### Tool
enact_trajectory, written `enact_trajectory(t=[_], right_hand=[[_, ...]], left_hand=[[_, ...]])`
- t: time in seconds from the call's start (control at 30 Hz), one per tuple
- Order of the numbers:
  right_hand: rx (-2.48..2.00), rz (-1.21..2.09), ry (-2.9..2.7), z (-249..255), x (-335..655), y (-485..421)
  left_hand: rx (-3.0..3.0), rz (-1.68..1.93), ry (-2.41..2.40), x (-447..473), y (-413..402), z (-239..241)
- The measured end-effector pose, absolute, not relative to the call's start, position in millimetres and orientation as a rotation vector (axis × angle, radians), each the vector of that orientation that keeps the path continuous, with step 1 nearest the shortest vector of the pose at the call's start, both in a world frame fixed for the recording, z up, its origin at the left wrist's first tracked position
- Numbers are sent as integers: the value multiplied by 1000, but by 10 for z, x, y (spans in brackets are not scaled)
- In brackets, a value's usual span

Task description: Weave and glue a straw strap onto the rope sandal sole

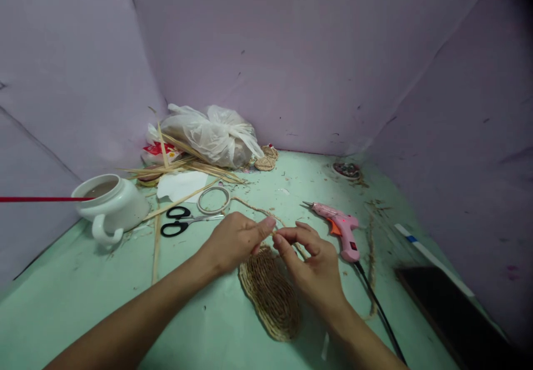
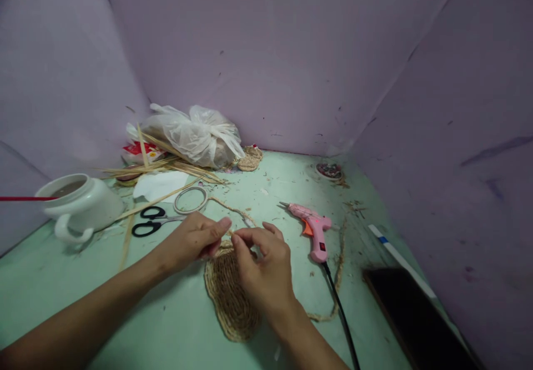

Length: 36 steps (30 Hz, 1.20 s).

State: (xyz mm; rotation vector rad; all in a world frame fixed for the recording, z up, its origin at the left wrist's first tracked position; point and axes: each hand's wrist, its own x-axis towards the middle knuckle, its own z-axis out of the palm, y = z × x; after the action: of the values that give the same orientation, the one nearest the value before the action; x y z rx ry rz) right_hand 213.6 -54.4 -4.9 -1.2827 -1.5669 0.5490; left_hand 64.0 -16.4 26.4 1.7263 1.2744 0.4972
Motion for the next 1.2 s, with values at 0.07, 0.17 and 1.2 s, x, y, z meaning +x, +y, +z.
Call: enact_trajectory(t=[0.07,0.17,1.2], right_hand=[[-1218,393,-1685,-73,2126,-566],[-1180,312,-1762,-104,2117,-584],[-1372,797,-1461,-14,2137,-545]], left_hand=[[1717,483,1275,688,-197,240],[1779,552,1274,727,-227,227],[2937,701,890,627,-248,222]])
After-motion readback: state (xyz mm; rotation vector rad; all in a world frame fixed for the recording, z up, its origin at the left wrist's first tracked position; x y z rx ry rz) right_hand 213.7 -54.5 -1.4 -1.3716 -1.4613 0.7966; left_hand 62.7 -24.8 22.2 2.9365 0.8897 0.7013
